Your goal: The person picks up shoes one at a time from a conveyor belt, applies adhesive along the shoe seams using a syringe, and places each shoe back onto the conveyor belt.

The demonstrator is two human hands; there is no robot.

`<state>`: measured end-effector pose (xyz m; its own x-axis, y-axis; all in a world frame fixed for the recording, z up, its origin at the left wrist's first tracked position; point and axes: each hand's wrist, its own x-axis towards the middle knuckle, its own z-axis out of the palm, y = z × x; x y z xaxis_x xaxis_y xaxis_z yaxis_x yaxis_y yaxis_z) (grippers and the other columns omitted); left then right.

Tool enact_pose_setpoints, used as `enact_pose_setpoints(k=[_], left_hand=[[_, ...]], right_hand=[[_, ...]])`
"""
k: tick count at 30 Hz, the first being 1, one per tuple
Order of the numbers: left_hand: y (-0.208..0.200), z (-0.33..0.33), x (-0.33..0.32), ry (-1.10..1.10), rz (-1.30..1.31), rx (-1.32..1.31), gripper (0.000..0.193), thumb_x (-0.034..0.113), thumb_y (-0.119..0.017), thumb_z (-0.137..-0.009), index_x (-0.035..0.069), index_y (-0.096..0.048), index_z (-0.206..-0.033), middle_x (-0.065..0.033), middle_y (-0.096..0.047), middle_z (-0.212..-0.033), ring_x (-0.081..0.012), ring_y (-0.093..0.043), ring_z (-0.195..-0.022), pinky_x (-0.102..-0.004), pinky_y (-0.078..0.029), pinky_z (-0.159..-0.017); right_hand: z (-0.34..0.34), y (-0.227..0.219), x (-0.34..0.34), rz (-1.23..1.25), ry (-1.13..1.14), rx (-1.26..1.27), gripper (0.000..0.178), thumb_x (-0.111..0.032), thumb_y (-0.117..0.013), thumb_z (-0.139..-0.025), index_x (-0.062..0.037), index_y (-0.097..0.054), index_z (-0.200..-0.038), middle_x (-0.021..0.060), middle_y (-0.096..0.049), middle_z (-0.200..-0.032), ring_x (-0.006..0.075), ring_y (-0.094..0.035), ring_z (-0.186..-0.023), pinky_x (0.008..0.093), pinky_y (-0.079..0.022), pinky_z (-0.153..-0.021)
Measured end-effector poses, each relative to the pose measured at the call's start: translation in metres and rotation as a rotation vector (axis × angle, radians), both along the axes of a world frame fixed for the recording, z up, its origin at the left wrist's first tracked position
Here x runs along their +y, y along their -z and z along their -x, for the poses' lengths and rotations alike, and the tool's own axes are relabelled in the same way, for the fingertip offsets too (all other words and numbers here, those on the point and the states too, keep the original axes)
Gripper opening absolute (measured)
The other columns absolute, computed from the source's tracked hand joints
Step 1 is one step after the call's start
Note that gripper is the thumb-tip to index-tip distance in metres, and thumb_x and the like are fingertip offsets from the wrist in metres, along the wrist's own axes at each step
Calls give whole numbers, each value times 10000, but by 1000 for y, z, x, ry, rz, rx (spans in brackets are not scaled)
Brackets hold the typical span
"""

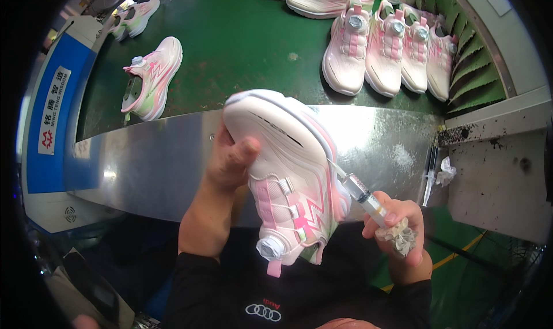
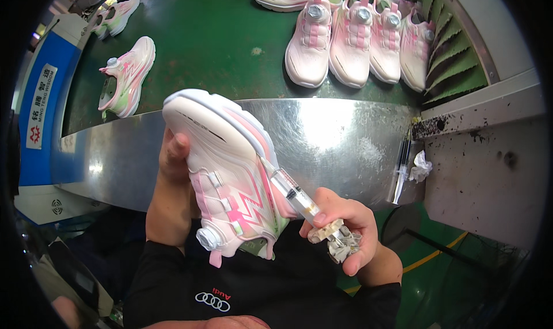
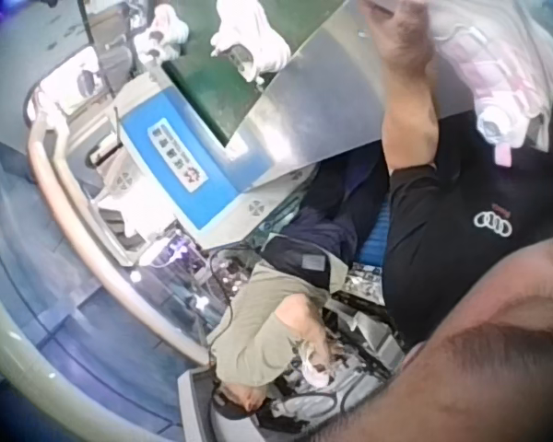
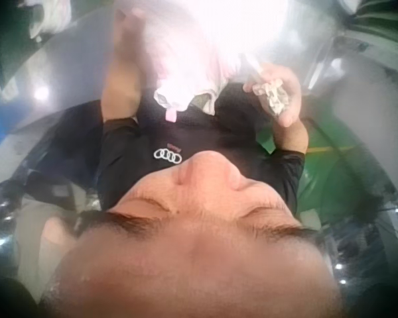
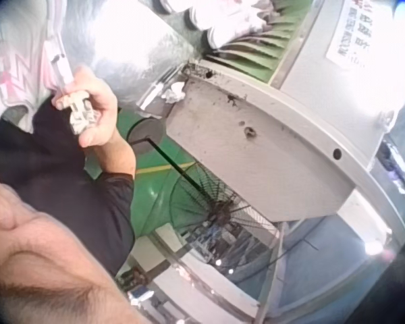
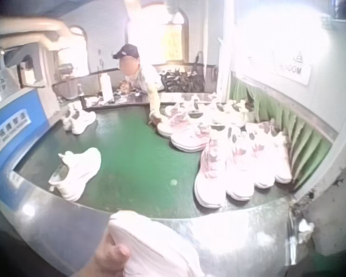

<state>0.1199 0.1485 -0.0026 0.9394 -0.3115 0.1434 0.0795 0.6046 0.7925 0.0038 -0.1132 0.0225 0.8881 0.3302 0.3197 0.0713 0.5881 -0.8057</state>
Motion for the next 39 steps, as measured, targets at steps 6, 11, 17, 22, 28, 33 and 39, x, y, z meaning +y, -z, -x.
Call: enact_pose_setpoints(k=[6, 11, 17, 22, 28, 33, 39], left_hand=[[8, -10, 3, 78, 48, 71, 563, 298, -695, -793, 12, -484, -1230, -126, -604, -1100, -219, -613, -986, -342, -511, -847], [10, -13, -5, 77, 135, 224, 559, 325, -670, -815, 19, -473, -1240, -148, -600, -1110, -242, -619, -988, -365, -522, -849], [11, -13, -2, 81, 155, 281, 545, 347, -641, -846, -18, -481, -1217, -168, -606, -1106, -251, -623, -984, -381, -522, -862], [9, -17, -2, 100, 208, 324, 538, 355, -615, -867, -37, -486, -1212, -188, -604, -1122, -266, -621, -994, -390, -517, -872], [16, -21, -1, 244, 340, 434, 544, 385, -590, -879, 1, -479, -1247, -170, -581, -1183, -272, -584, -1070, -419, -486, -916], [19, -25, 0, 233, 304, 453, 561, 407, -588, -873, 15, -473, -1258, -159, -577, -1190, -271, -578, -1073, -420, -480, -919], [20, -24, -3, 124, 216, 478, 558, 414, -590, -867, 13, -481, -1240, -162, -586, -1163, -271, -586, -1050, -411, -491, -901]], right_hand=[[14, 9, -2, 21, 3, 104, 719, -458, -801, -670, 33, -560, -1137, 139, -538, -912, 225, -568, -799, 298, -449, -709], [29, 14, -10, 78, 8, 181, 718, -471, -793, -674, 28, -567, -1138, 162, -616, -913, 185, -513, -764, 277, -383, -684], [42, 20, -13, 104, 15, 118, 707, -482, -796, -662, 11, -585, -1124, 133, -665, -900, 154, -485, -738, 280, -318, -656], [51, 18, -17, 174, 31, 41, 685, -482, -798, -653, 2, -601, -1097, 112, -677, -891, 149, -503, -706, 291, -304, -641], [60, 23, -24, 237, 57, 6, 673, -492, -789, -656, 0, -610, -1080, 88, -682, -908, 146, -516, -668, 292, -298, -627], [68, 30, -26, 226, 87, 21, 670, -494, -785, -661, 3, -612, -1076, 85, -682, -907, 146, -510, -665, 289, -296, -623], [68, 41, -25, 221, 93, -5, 674, -479, -800, -642, 2, -617, -1076, 77, -680, -903, 144, -476, -651, 287, -293, -615]])
